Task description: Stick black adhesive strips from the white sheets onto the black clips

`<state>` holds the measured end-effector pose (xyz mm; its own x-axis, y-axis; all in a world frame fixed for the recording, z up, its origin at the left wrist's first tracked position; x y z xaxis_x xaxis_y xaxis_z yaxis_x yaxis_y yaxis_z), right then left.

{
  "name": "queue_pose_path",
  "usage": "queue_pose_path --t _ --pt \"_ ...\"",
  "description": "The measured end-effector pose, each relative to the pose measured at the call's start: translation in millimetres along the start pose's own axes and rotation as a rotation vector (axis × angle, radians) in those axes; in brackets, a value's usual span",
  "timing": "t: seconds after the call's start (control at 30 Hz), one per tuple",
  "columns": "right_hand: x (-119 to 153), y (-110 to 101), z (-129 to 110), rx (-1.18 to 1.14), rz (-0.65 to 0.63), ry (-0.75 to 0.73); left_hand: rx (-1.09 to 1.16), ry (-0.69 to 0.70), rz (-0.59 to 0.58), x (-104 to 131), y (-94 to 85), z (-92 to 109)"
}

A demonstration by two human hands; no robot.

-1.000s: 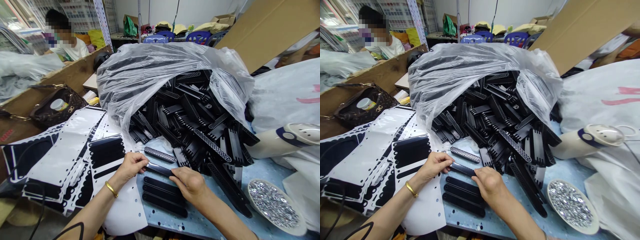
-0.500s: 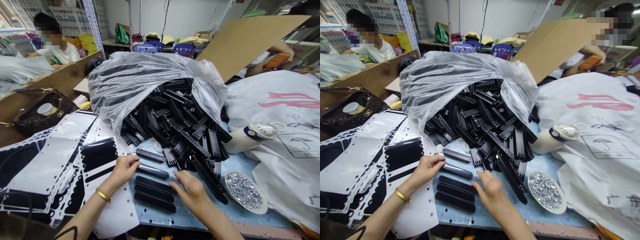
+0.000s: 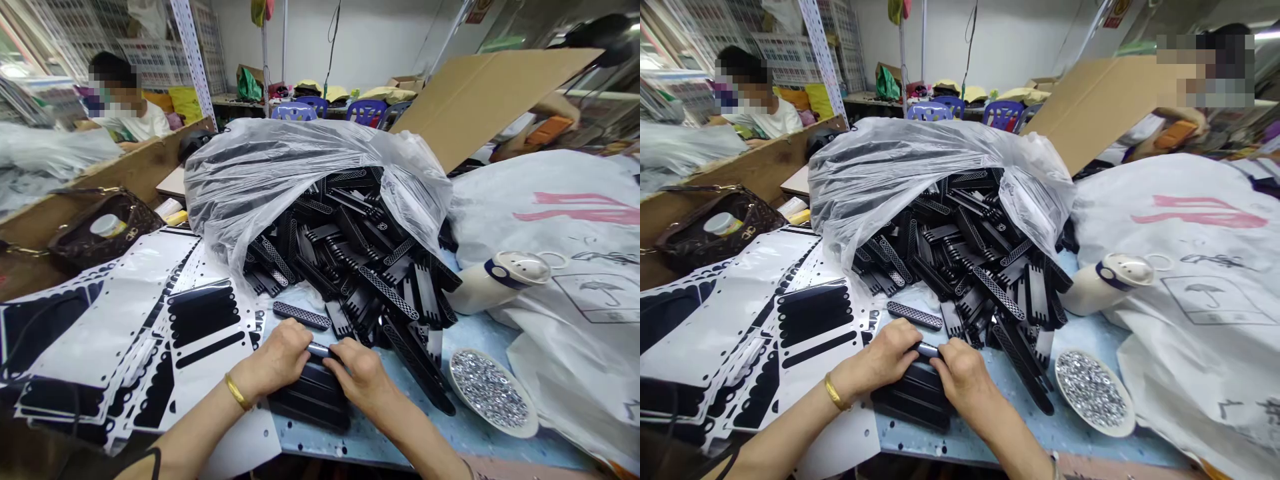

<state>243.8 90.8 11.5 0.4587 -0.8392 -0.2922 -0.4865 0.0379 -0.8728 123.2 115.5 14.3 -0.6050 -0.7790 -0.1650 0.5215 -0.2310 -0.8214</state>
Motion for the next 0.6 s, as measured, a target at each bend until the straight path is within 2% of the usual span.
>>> queue_pose_path --t 0.3,0.37,0.5,0.6 --pt "-5.1 -1.9 -5.5 -0.017 0.059 -0.022 0.053 -0.050 -0.002 -0.8 4.7 -8.3" --pt "-1.4 -10.8 -3.9 -0.055 0.090 -0.019 0.049 -0.051 -0.005 -1.4 5.0 -8.2" --pt "24.0 -45.5 7.8 -0.055 0.287 0.002 0.041 -0.048 -0.016 -1.3 4.7 -7.0" --pt "40.7 -51.9 16.6 -0.053 0.312 0.049 0.039 -0.052 -0.024 -0.6 4.1 -6.9"
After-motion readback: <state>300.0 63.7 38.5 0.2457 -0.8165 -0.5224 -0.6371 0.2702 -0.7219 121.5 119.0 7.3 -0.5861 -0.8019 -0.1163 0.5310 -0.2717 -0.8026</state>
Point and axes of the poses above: each hand's wrist, its own x-axis away from the middle knuckle, its own y-axis out of the palm, z = x × y, the point moved 8 cm from there along -x, towards the middle knuckle, and after that the axes turned 1 degree about -y, right-handed, at the moved point
